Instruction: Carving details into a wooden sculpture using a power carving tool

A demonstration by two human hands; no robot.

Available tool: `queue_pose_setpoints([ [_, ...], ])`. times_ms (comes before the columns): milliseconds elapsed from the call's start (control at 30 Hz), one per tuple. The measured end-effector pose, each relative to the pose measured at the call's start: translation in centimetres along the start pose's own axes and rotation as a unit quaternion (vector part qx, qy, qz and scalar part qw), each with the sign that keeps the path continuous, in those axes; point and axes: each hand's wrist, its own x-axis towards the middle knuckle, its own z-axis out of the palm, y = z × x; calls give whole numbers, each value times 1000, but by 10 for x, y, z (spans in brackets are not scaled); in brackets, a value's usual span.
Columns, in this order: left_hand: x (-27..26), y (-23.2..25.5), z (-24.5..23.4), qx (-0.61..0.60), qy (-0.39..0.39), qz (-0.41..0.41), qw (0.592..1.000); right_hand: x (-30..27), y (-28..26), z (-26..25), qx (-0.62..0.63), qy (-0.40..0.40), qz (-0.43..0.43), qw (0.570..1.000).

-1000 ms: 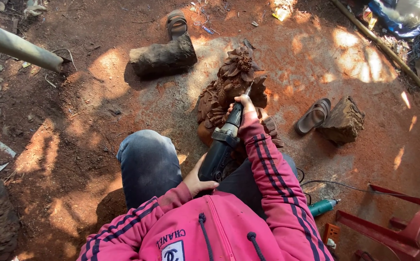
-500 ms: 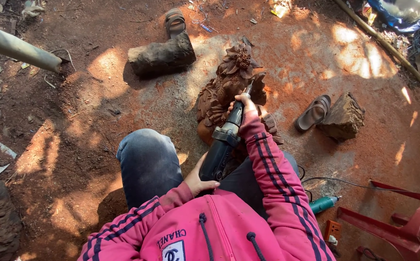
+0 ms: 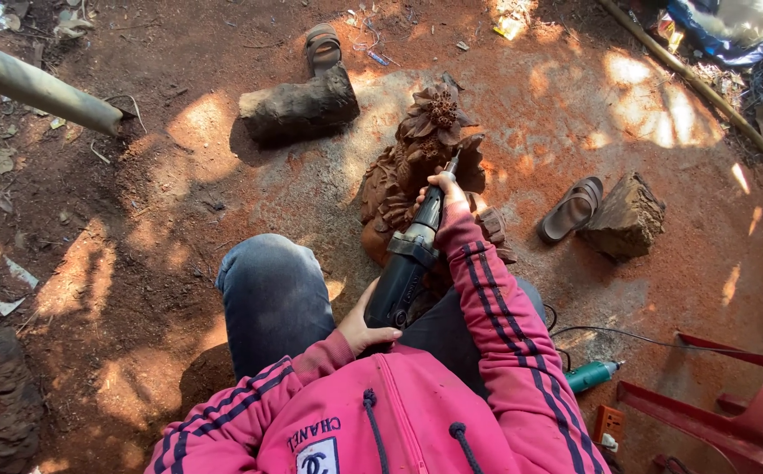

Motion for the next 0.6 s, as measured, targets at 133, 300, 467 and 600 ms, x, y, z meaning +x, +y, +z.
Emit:
queue_pose_setpoints([
  [133,-1,15,6,62,9,-4,998,13,-2,-5,3,3,-1,1000],
  [300,24,-17,-10,-24,3,-11,1000,-4,-4,5,-9,6,-4,1000],
  [467,17,-36,-11,-79,-9,-33,996,-6,-1,4,-24,4,-10,1000],
  [600,16,-43,-15,-129,-34,-34,990,16,13,-10,-34,8,-4,999],
])
